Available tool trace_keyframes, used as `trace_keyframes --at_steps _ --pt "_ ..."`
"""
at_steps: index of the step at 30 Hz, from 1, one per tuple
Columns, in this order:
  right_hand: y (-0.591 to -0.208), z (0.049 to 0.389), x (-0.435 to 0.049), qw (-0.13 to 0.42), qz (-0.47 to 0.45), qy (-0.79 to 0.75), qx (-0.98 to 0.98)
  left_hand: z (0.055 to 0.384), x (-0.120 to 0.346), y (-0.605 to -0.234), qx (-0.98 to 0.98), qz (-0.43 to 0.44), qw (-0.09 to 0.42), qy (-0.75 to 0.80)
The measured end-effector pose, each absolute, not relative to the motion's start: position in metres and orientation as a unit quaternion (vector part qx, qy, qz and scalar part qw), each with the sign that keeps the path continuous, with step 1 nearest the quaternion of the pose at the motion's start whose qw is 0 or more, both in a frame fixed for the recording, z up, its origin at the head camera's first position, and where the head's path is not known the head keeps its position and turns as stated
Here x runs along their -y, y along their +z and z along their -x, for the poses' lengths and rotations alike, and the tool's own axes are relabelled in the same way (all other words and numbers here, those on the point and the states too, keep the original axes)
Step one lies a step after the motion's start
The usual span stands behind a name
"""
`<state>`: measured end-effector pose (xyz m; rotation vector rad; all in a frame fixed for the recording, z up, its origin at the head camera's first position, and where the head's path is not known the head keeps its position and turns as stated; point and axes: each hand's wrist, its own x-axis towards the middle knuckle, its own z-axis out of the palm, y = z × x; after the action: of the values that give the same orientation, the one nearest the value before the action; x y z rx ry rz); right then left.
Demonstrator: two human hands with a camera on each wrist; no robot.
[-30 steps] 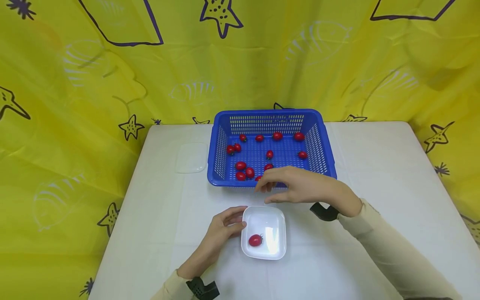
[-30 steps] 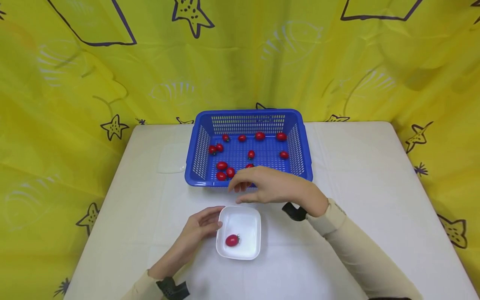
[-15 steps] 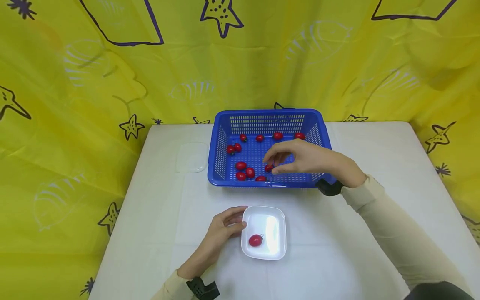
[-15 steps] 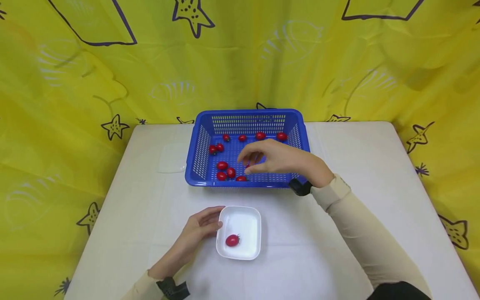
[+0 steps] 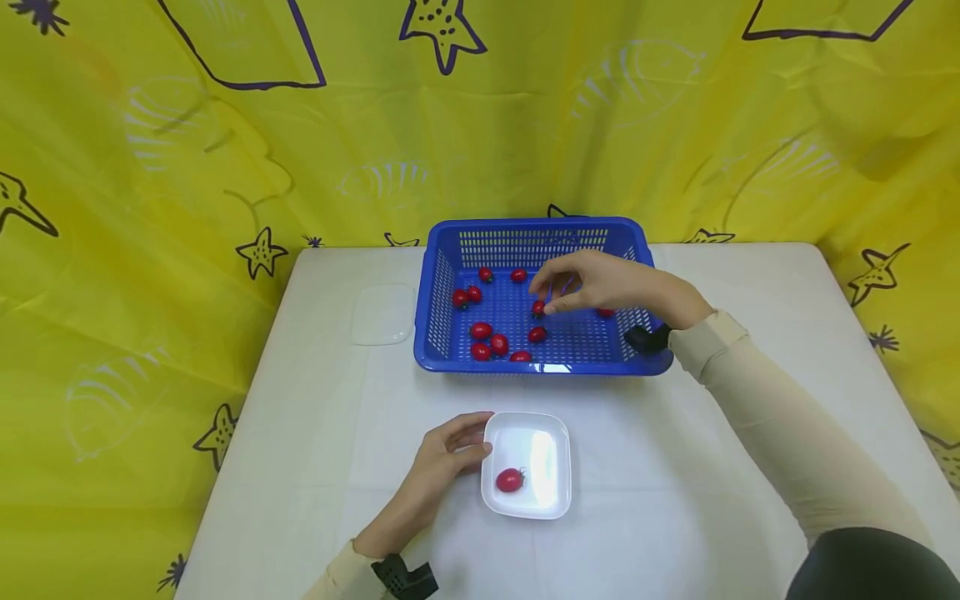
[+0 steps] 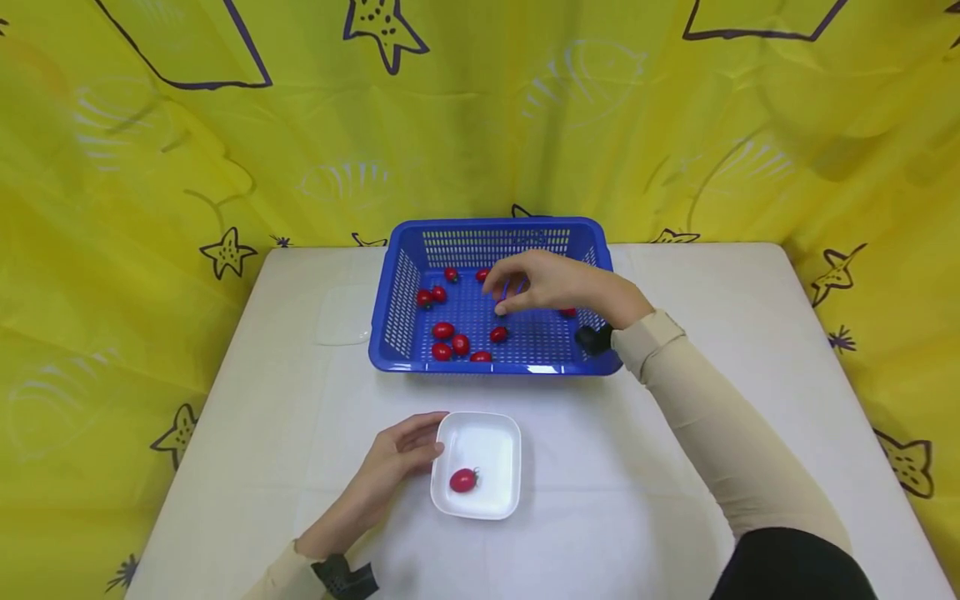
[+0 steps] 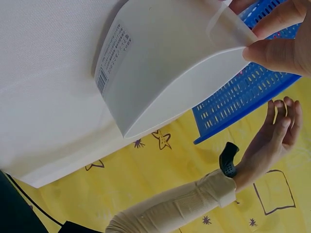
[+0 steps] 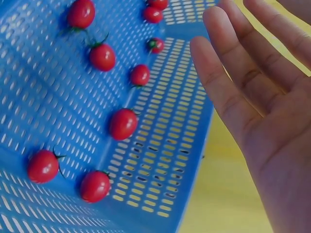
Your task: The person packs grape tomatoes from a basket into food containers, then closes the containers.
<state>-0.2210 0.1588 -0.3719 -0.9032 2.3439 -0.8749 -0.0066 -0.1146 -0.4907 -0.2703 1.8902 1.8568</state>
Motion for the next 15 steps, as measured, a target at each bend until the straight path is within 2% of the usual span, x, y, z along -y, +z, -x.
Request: trace_keyframes --at_steps 15 --pt "-0.391 0.251 -0.152 0.274 0.310 -0.295 -0.861 0.007 0.115 -0.492 -0.690 0.100 0.236 0.677"
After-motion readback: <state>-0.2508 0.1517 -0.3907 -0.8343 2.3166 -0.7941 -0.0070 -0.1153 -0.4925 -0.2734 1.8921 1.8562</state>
